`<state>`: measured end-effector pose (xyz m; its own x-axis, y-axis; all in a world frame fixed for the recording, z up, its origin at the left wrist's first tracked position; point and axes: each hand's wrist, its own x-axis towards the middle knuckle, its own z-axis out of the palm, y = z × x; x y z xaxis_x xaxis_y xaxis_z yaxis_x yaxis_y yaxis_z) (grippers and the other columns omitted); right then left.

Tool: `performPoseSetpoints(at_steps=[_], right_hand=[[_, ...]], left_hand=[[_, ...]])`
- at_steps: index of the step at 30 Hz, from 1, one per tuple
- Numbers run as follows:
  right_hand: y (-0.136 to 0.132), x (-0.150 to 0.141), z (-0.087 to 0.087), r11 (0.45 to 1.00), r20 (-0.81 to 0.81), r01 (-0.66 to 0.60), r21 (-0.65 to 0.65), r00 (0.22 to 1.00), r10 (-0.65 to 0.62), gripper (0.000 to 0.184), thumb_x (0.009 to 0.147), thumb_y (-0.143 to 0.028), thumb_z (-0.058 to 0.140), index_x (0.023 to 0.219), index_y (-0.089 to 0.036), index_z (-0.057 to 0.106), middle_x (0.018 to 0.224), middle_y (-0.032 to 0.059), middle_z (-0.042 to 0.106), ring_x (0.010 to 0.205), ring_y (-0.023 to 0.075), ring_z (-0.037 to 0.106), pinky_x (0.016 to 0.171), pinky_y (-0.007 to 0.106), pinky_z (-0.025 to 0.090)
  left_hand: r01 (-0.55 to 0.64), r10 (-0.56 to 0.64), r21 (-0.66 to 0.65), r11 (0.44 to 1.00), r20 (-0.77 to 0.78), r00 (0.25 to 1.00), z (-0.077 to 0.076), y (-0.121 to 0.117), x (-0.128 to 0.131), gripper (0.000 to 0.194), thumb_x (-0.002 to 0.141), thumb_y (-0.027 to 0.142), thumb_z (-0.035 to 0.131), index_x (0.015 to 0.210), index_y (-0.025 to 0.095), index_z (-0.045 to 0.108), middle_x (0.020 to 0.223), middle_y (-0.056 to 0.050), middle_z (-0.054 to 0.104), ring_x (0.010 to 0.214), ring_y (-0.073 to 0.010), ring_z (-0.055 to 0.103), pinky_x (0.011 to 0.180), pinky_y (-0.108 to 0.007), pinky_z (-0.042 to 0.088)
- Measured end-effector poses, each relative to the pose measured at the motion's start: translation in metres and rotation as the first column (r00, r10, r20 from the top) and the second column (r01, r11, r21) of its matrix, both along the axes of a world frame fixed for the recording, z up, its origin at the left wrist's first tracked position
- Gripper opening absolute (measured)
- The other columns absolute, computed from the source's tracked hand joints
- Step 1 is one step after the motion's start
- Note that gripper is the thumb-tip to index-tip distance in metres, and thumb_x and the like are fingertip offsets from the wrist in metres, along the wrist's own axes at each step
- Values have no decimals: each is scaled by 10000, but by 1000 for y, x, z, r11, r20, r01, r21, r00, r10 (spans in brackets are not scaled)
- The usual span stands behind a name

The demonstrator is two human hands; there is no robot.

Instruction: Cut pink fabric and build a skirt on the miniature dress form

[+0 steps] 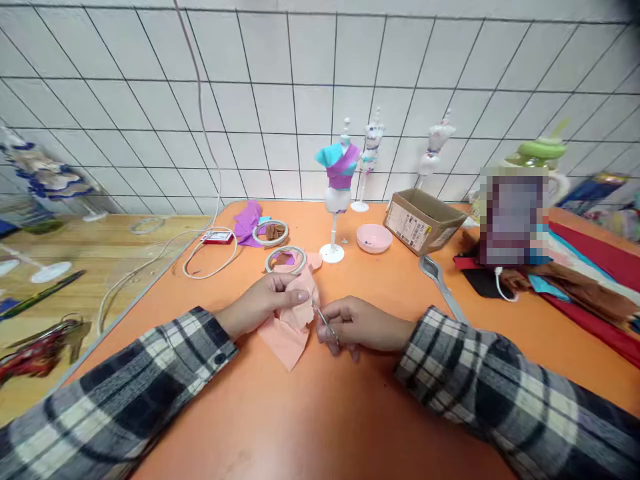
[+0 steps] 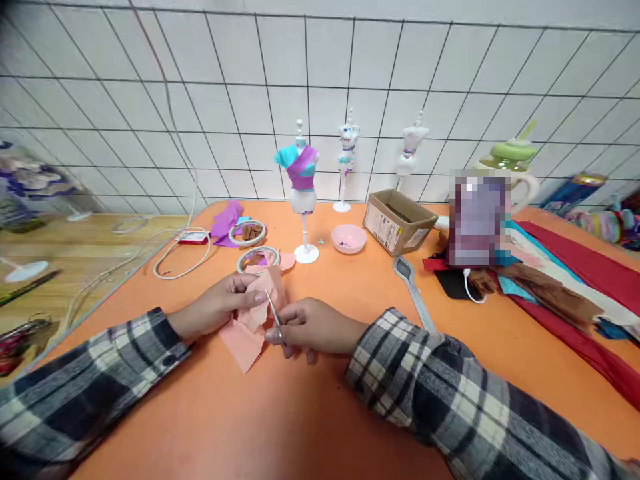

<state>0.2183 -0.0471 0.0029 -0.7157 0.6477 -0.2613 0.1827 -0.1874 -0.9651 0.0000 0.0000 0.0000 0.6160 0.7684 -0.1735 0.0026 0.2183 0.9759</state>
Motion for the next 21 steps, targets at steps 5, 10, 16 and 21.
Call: performPoseSetpoints(at_steps=[5, 10, 16, 21], right_hand=[[3, -1, -2, 1000, -10, -4, -2, 1000, 4, 405, 754, -537, 694, 811, -149, 592, 638, -14, 565, 536, 87, 513, 381, 152, 394], [2, 0, -4, 1000, 4, -3, 5, 1000, 3, 418, 747, -558, 691, 761, -156, 579, 624, -19, 562, 513, 81, 506, 382, 159, 408], [2, 0, 1, 1000, -11, -3, 13, 1000, 3, 423, 753, -561, 686, 802, -151, 595, 664, -14, 574, 492, 69, 480, 370, 161, 413], [2, 0, -1, 1000, -1, -3, 8, 1000, 3, 414, 748, -550, 694, 771, -149, 592, 630, -14, 565, 527, 83, 514, 377, 150, 402]], left_hand=[[0, 0, -17, 1000, -11, 1000, 3, -5, 1, 297, 727, 379, 796, 731, 116, 659, 653, -29, 713, 531, -118, 635, 510, -186, 482], [-5, 5, -25, 1000, -6, 1000, 1, -3, 0, 290, 755, 382, 771, 787, 111, 672, 742, -75, 750, 592, -158, 680, 566, -230, 523], [11, -11, -28, 1000, -4, 1000, 2, -3, 1, 303, 742, 384, 781, 788, 105, 673, 733, -77, 751, 575, -152, 674, 564, -229, 524], [17, -17, -20, 1000, -3, 1000, 2, -4, 1, 293, 757, 381, 769, 786, 105, 677, 734, -81, 751, 589, -156, 681, 564, -225, 525]])
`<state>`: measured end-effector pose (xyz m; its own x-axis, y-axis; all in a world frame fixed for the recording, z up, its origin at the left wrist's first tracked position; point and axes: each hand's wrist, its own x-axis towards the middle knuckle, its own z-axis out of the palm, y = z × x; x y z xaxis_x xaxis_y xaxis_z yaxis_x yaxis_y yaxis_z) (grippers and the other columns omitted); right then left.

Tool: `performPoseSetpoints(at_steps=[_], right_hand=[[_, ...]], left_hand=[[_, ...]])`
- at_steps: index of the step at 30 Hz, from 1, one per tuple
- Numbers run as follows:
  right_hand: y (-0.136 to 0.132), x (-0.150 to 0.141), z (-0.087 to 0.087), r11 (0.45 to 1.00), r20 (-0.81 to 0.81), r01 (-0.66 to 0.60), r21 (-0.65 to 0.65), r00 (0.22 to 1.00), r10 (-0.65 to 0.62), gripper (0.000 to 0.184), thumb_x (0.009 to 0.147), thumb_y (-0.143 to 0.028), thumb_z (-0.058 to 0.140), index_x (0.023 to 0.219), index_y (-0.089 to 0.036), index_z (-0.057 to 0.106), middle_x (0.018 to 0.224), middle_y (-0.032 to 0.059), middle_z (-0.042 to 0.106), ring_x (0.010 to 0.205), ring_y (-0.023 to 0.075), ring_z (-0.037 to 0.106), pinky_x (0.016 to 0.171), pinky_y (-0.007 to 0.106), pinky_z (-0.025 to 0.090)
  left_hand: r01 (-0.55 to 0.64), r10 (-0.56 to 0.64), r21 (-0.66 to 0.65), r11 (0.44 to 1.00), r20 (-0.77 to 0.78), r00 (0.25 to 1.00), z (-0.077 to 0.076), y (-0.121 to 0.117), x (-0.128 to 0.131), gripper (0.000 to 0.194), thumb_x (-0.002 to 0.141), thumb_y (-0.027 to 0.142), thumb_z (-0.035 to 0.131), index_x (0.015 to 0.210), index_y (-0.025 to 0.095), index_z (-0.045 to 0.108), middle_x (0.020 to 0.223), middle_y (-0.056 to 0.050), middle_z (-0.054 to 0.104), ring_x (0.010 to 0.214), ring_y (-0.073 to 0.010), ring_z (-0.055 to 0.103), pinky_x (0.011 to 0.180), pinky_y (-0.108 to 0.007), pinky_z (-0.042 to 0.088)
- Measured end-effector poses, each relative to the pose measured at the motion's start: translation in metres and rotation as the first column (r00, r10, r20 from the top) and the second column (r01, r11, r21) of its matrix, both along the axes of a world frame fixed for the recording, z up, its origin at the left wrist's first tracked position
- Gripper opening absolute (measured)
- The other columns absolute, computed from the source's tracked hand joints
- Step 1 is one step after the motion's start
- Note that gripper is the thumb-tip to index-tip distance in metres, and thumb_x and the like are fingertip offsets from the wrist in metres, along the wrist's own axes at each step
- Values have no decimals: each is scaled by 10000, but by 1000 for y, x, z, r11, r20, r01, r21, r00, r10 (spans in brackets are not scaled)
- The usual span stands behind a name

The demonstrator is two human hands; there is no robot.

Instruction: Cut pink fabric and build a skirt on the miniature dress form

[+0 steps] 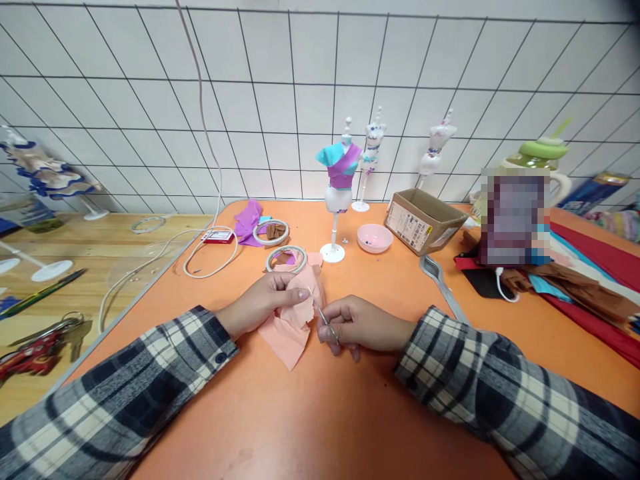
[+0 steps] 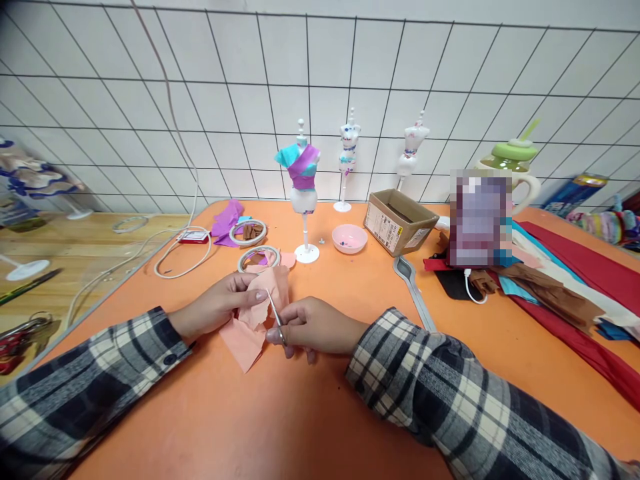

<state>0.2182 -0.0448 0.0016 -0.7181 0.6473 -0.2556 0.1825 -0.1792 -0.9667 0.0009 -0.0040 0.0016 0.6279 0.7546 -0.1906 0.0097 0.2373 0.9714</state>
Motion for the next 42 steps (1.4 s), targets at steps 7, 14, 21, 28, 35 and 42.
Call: performPoseSetpoints(at_steps=[7, 14, 21, 28, 35, 42], right_hand=[[1, 1, -5, 1000, 14, -22, -8, 1000, 22, 394, 755, -530, 698, 788, -151, 596, 636, -9, 589, 530, 87, 533, 390, 153, 415], [2, 1, 0, 999, -14, -32, 19, 999, 32, 433, 765, -566, 676, 809, -145, 580, 684, -7, 584, 497, 71, 490, 369, 160, 422], [2, 1, 0, 999, -19, -23, 33, 1000, 24, 435, 781, -576, 658, 781, -149, 576, 675, -13, 578, 473, 64, 479, 363, 164, 425], [1, 1, -3, 1000, -25, -6, 6, 1000, 6, 409, 776, -551, 676, 792, -149, 599, 639, -12, 571, 522, 86, 510, 374, 159, 407], [1, 2, -6, 1000, -36, 2, -18, 999, -2, 362, 778, -502, 692, 798, -149, 614, 610, -25, 559, 503, 79, 510, 379, 153, 412], [1, 0, -8, 1000, -6, 18, -5, 1000, -19, 350, 769, -483, 703, 786, -144, 620, 594, -28, 562, 478, 69, 501, 368, 144, 395]], left_hand=[[-11, 11, 7, 1000, -4, 1000, -1, 2, -1, 292, 744, 379, 781, 770, 105, 682, 691, -60, 736, 552, -142, 663, 530, -209, 512], [12, -12, -1, 1000, 5, 1000, -3, 3, -2, 276, 755, 364, 776, 777, 103, 689, 730, -66, 745, 571, -139, 668, 559, -216, 530], [-24, 24, -8, 1000, 36, 999, -5, 4, -3, 242, 771, 344, 755, 799, 111, 693, 728, -66, 747, 584, -151, 673, 574, -228, 517], [-99, 100, -30, 995, 46, 994, -4, 2, -1, 264, 737, 348, 778, 784, 111, 672, 703, -53, 736, 565, -144, 658, 561, -223, 501], [-128, 130, -60, 990, 40, 991, -4, 3, 0, 289, 717, 344, 792, 817, 102, 669, 744, -75, 749, 597, -166, 677, 584, -244, 520], [-106, 106, -38, 994, 10, 994, 0, 2, 1, 326, 722, 384, 782, 833, 100, 667, 768, -88, 745, 628, -178, 681, 597, -253, 516]])
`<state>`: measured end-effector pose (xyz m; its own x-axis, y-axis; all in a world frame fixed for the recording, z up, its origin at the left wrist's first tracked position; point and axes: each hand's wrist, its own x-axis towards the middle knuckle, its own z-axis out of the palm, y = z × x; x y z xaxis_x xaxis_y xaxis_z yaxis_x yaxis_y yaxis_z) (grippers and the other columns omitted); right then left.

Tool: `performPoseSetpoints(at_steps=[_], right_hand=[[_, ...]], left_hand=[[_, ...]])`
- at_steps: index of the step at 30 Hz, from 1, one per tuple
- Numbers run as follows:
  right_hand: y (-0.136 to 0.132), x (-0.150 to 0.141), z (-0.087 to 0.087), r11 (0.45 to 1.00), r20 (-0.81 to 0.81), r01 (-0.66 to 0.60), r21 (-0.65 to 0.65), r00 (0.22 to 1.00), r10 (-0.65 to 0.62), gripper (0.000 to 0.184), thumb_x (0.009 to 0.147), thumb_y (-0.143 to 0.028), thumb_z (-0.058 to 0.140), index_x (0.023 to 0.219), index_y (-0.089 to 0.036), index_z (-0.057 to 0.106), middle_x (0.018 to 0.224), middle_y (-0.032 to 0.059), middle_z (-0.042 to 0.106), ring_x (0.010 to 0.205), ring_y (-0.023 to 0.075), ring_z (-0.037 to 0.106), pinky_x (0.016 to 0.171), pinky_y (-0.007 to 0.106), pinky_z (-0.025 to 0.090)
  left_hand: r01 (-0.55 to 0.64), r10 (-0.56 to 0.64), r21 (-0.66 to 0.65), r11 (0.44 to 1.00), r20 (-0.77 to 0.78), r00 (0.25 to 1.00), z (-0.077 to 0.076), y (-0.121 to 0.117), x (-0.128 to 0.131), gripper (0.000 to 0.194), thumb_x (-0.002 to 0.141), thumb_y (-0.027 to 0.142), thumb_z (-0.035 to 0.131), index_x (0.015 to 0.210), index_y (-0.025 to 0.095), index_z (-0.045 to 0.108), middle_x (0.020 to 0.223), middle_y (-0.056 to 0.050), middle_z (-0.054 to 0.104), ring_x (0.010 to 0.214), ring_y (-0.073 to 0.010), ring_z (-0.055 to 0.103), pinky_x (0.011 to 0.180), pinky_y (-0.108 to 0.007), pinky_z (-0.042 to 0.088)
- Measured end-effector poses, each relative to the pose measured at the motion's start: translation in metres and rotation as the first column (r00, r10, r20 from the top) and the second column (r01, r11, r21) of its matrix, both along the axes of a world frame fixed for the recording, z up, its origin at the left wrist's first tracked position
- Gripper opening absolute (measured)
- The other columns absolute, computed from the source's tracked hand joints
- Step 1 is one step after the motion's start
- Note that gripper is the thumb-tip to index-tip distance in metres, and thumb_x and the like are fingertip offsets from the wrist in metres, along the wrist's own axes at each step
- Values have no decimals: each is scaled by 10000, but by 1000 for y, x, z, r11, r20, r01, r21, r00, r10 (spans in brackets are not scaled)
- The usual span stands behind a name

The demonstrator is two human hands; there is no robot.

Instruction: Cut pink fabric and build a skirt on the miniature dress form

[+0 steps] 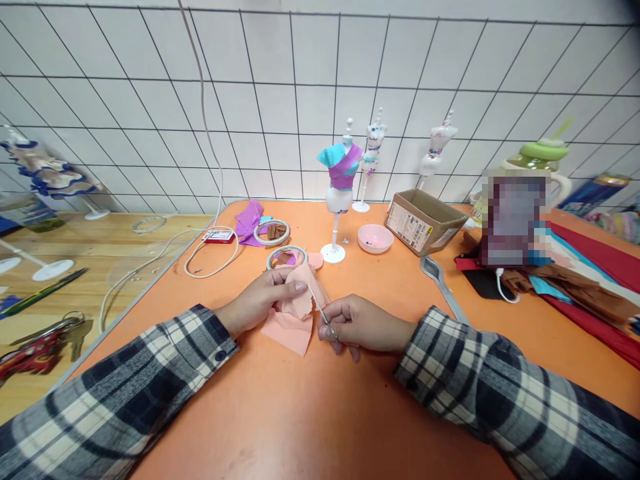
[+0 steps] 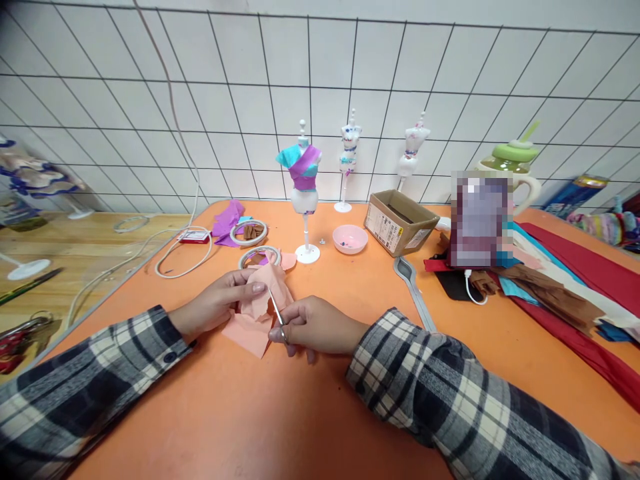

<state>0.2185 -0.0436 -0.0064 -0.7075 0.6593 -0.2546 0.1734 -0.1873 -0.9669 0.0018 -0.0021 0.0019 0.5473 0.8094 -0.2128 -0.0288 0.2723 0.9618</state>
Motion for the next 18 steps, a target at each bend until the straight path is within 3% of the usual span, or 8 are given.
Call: performPoseSetpoints(at_steps=[11, 18], right_hand=[[1, 2, 5, 1000, 9, -29, 2, 1000, 29, 425, 765, -559, 681, 805, -144, 594, 655, -3, 592, 499, 79, 506, 369, 161, 410], [0, 1, 8, 999, 8, -37, 5, 999, 36, 453, 755, -586, 676, 829, -145, 603, 674, -2, 590, 514, 78, 503, 368, 155, 396]], left_hand=[[90, -87, 60, 994, -59, 994, -2, 4, -5, 301, 708, 389, 796, 772, 109, 706, 710, -76, 744, 581, -163, 664, 560, -238, 499], [88, -84, 68, 994, -58, 995, -1, 1, -3, 296, 728, 389, 781, 787, 109, 710, 733, -80, 751, 598, -169, 672, 573, -241, 506]])
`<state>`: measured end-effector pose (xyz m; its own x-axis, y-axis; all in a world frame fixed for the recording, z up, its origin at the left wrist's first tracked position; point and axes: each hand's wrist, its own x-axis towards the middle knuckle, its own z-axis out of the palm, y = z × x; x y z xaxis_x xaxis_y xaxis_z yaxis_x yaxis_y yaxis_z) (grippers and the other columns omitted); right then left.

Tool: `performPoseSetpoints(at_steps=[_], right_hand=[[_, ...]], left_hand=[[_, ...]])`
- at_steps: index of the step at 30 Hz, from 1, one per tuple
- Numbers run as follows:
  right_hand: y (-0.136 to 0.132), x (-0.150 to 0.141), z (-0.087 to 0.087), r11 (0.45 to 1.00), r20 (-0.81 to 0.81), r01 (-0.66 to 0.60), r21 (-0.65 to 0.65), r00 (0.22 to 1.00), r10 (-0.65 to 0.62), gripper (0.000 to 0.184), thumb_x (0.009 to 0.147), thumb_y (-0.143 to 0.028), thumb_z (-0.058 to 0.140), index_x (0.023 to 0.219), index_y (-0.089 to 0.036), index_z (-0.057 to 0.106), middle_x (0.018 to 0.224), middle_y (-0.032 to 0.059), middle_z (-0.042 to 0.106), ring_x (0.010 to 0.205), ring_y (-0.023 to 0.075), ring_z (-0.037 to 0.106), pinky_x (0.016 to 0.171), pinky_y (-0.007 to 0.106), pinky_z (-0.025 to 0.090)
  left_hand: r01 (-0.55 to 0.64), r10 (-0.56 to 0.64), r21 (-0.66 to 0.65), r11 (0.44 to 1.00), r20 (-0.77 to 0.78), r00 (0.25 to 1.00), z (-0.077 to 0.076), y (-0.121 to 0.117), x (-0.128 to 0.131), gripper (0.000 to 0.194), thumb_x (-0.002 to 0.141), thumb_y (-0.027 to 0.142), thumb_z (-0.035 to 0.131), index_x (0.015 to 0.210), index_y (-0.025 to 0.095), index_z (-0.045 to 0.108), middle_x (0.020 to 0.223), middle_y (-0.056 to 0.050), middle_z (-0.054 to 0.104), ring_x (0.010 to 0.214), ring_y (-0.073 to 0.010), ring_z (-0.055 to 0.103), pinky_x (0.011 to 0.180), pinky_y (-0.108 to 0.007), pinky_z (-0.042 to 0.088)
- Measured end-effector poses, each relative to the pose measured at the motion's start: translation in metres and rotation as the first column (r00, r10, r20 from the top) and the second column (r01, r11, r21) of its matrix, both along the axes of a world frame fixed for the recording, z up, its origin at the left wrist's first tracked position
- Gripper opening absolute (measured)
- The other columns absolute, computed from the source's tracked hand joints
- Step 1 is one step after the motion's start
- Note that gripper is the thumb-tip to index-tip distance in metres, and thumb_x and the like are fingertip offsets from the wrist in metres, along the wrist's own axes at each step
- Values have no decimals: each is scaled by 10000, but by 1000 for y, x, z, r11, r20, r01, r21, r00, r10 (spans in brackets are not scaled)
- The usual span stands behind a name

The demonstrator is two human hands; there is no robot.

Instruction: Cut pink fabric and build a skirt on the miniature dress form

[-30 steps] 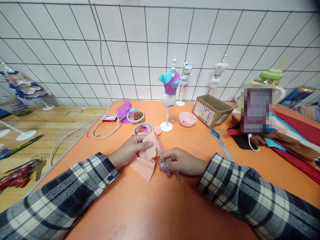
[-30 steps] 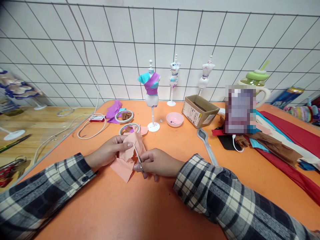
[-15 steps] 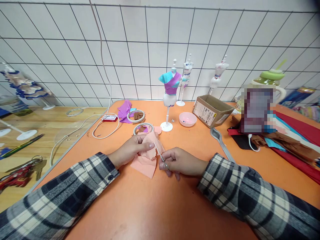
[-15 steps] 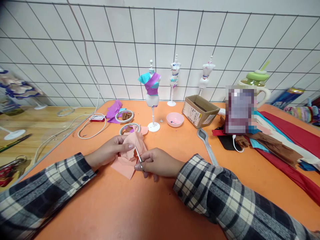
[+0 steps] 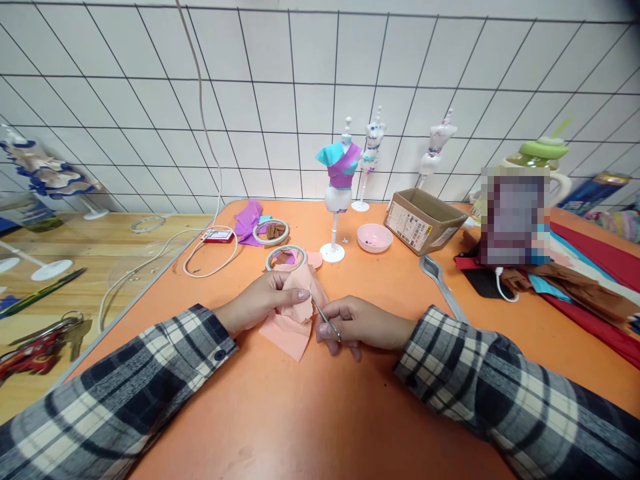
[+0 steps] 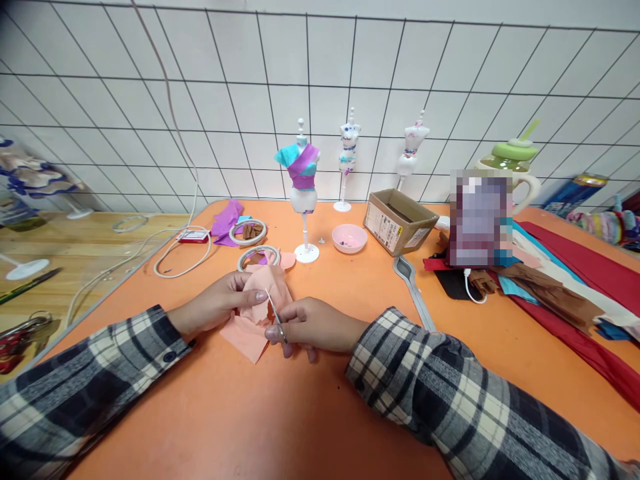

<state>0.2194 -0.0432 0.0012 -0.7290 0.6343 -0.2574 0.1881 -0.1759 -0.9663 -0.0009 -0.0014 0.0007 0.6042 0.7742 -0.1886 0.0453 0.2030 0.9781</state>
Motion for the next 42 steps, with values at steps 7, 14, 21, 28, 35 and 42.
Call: performPoseSetpoints(at_steps=[7, 14, 21, 28, 35, 42], right_hand=[[-1, 1, 2, 1000, -25, -10, -20, 1000, 9, 470, 752, -600, 673, 837, -141, 614, 654, 0, 589, 521, 85, 508, 365, 153, 384], [0, 2, 2, 1000, -15, -17, 2, 1000, 17, 466, 759, -598, 666, 831, -141, 608, 676, 1, 596, 523, 81, 503, 377, 159, 395], [-1, 2, -1, 1000, -16, -4, -9, 1000, 3, 442, 755, -574, 681, 829, -145, 607, 643, -8, 566, 560, 96, 531, 380, 146, 390], [-1, 2, -4, 1000, -14, 15, -20, 1000, -16, 414, 762, -552, 686, 795, -151, 590, 614, -22, 556, 501, 78, 503, 380, 153, 399], [-1, 2, -3, 1000, -27, 0, -4, 1000, 0, 422, 766, -554, 684, 832, -145, 601, 655, -7, 578, 535, 86, 517, 380, 152, 405], [0, 3, -7, 1000, -30, 16, -21, 999, -16, 398, 771, -527, 687, 804, -138, 611, 608, -17, 565, 492, 79, 514, 377, 149, 406]], left_hand=[[-27, 28, -26, 999, 48, 998, -2, 0, -1, 273, 738, 365, 772, 787, 105, 707, 735, -84, 752, 611, -171, 678, 601, -250, 517], [31, -31, 10, 999, -6, 999, 1, 0, -1, 295, 726, 396, 779, 750, 111, 703, 697, -73, 741, 566, -154, 653, 540, -222, 481], [8, -8, 2, 1000, 9, 1000, 0, 1, 0, 281, 715, 392, 790, 743, 122, 714, 697, -57, 738, 568, -145, 645, 557, -223, 483], [41, -41, 15, 999, 29, 999, 1, 1, 1, 275, 733, 395, 779, 754, 126, 723, 695, -57, 736, 572, -146, 641, 561, -225, 475], [36, -36, 17, 999, 33, 999, -4, 3, -2, 231, 741, 352, 784, 752, 131, 720, 683, -33, 725, 550, -119, 618, 556, -206, 468], [22, -23, 12, 1000, 43, 999, 1, 0, 1, 262, 728, 369, 789, 762, 120, 715, 710, -47, 740, 582, -140, 647, 580, -223, 490]])
